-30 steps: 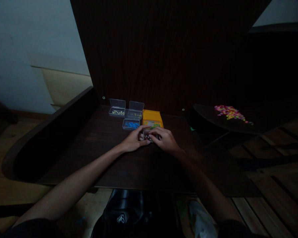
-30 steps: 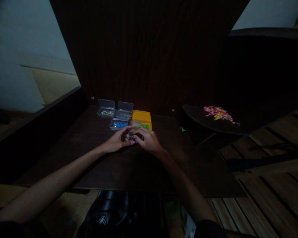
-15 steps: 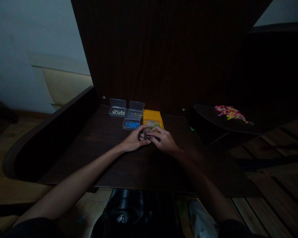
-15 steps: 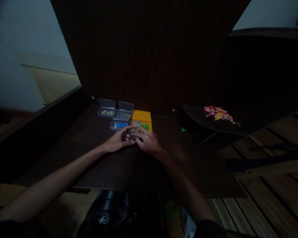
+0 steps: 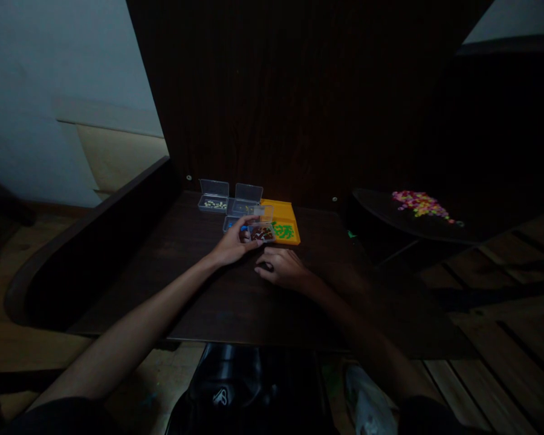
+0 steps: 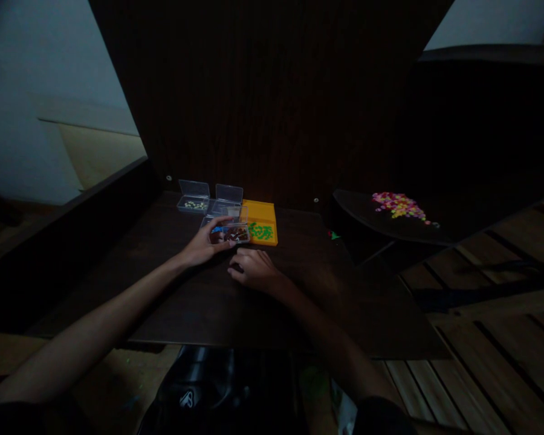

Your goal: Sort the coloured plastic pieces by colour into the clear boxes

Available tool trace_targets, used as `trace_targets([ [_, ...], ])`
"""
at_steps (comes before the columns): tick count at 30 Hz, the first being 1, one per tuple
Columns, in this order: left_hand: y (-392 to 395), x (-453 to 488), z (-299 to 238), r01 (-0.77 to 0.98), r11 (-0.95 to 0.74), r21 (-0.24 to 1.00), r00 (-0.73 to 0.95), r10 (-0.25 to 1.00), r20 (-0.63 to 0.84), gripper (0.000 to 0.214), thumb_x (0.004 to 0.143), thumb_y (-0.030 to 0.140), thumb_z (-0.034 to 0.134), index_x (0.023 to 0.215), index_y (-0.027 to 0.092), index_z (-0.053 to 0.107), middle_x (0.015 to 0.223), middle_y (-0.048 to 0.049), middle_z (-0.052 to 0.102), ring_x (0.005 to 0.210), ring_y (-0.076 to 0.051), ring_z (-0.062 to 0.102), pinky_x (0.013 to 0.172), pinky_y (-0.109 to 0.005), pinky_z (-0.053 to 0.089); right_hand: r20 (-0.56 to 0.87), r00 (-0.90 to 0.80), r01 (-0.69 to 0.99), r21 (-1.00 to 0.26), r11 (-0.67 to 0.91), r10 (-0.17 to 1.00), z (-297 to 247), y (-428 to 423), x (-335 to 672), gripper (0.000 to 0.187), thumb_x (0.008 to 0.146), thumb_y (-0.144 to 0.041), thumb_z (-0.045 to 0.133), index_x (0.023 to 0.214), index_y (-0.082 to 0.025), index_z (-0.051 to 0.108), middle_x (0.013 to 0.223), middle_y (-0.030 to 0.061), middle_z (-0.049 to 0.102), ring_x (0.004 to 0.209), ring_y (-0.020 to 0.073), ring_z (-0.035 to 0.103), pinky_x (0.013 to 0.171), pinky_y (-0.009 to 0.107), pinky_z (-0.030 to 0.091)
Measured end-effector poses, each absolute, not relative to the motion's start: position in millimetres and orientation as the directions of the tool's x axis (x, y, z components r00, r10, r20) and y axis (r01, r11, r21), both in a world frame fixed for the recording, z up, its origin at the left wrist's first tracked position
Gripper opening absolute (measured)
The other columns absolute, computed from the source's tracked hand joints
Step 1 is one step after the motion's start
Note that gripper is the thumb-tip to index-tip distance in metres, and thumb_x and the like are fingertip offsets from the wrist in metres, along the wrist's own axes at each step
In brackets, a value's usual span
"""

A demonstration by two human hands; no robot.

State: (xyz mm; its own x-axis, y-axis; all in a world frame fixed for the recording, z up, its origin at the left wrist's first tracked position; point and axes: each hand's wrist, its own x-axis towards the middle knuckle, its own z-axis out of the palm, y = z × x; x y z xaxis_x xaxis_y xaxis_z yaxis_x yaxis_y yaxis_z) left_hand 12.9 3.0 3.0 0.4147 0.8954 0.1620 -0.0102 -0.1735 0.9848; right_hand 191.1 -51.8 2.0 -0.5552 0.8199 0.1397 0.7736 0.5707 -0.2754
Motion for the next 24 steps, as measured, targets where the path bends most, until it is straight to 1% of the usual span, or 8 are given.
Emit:
trace_targets([
  [3, 3, 13, 3, -0.006, -0.177, 0.984, 0.421, 0.892, 0.163, 0.064, 0.067, 0.02, 0.075, 0.125, 0.018, 0.048, 0.112, -0.0085, 0.062, 0.078, -0.012, 0.062, 0.074, -0.03, 0.053, 0.086, -0.546, 0.792, -0.272, 0.547, 0.833, 5, -52, 188, 0.014, 0.085, -0.027, 0.063, 0.091, -0.018, 0.071, 0.081, 0.0022, 0.062, 0.07, 0.0129, 0.055, 0.059, 0.024, 0.032],
  [5, 3, 13, 2, 0.006, -0.177, 0.984, 0.422, 0.893, 0.158, 0.064, 0.068, 0.02, 0.075, 0.125, 0.017, 0.048, 0.108, -0.0079, 0.063, 0.078, -0.012, 0.062, 0.074, -0.03, 0.052, 0.106, -0.545, 0.781, -0.297, 0.549, 0.832, 7, -52, 189, 0.012, 0.084, -0.025, 0.063, 0.089, -0.017, 0.071, 0.078, 0.0017, 0.061, 0.069, 0.0127, 0.054, 0.059, 0.024, 0.033],
  [9, 3, 13, 3, 0.004, -0.164, 0.986, 0.437, 0.888, 0.146, 0.065, 0.068, 0.022, 0.076, 0.127, 0.018, 0.046, 0.105, -0.007, 0.063, 0.076, -0.012, 0.06, 0.073, -0.029, 0.051, 0.27, -0.52, 0.704, -0.402, 0.585, 0.811, 14, -49, 199, 0.009, 0.082, -0.022, 0.065, 0.085, -0.016, 0.071, 0.067, -0.0008, 0.056, 0.062, 0.0108, 0.05, 0.06, 0.022, 0.035],
  [12, 1, 14, 3, -0.02, -0.135, 0.991, 0.485, 0.865, 0.128, 0.067, 0.068, 0.022, 0.076, 0.127, 0.018, 0.046, 0.106, -0.0066, 0.062, 0.075, -0.011, 0.06, 0.073, -0.029, 0.051, 0.403, -0.435, 0.671, -0.45, 0.589, 0.805, 20, -46, 208, 0.012, 0.084, -0.024, 0.062, 0.085, -0.015, 0.071, 0.062, -0.0022, 0.054, 0.055, 0.0093, 0.046, 0.057, 0.022, 0.035],
  [14, -2, 16, 2, -0.041, -0.115, 0.992, 0.528, 0.841, 0.12, 0.067, 0.068, 0.022, 0.077, 0.127, 0.018, 0.045, 0.107, -0.0069, 0.062, 0.077, -0.012, 0.06, 0.075, -0.029, 0.051, 0.444, -0.378, 0.675, -0.468, 0.57, 0.812, 22, -44, 213, 0.014, 0.085, -0.025, 0.062, 0.087, -0.015, 0.072, 0.06, -0.0024, 0.054, 0.053, 0.009, 0.044, 0.056, 0.021, 0.035],
  [17, -7, 21, -2, -0.081, -0.093, 0.992, 0.583, 0.803, 0.123, 0.068, 0.068, 0.022, 0.077, 0.128, 0.019, 0.044, 0.108, -0.0074, 0.063, 0.084, -0.014, 0.062, 0.077, -0.031, 0.051, 0.44, -0.353, 0.689, -0.475, 0.548, 0.825, 22, -41, 217, 0.015, 0.085, -0.025, 0.062, 0.088, -0.015, 0.072, 0.06, -0.0017, 0.056, 0.053, 0.0096, 0.046, 0.056, 0.021, 0.036],
  [20, -13, 26, -6, -0.075, -0.092, 0.993, 0.616, 0.779, 0.119, 0.067, 0.069, 0.021, 0.076, 0.129, 0.019, 0.044, 0.106, -0.0066, 0.062, 0.084, -0.014, 0.061, 0.076, -0.03, 0.051, 0.42, -0.379, 0.699, -0.454, 0.552, 0.825, 18, -39, 217, 0.016, 0.085, -0.025, 0.061, 0.091, -0.016, 0.073, 0.062, -0.0004, 0.06, 0.055, 0.0102, 0.05, 0.057, 0.022, 0.038],
  [24, -17, 30, -10, -0.066, -0.118, 0.991, 0.639, 0.757, 0.133, 0.067, 0.07, 0.021, 0.075, 0.129, 0.018, 0.044, 0.107, -0.0065, 0.061, 0.083, -0.013, 0.06, 0.074, -0.028, 0.05, 0.407, -0.408, 0.718, -0.409, 0.563, 0.817, 13, -38, 214, 0.016, 0.085, -0.022, 0.06, 0.092, -0.018, 0.073, 0.075, 0.003, 0.07, 0.064, 0.0126, 0.059, 0.064, 0.022, 0.043],
])
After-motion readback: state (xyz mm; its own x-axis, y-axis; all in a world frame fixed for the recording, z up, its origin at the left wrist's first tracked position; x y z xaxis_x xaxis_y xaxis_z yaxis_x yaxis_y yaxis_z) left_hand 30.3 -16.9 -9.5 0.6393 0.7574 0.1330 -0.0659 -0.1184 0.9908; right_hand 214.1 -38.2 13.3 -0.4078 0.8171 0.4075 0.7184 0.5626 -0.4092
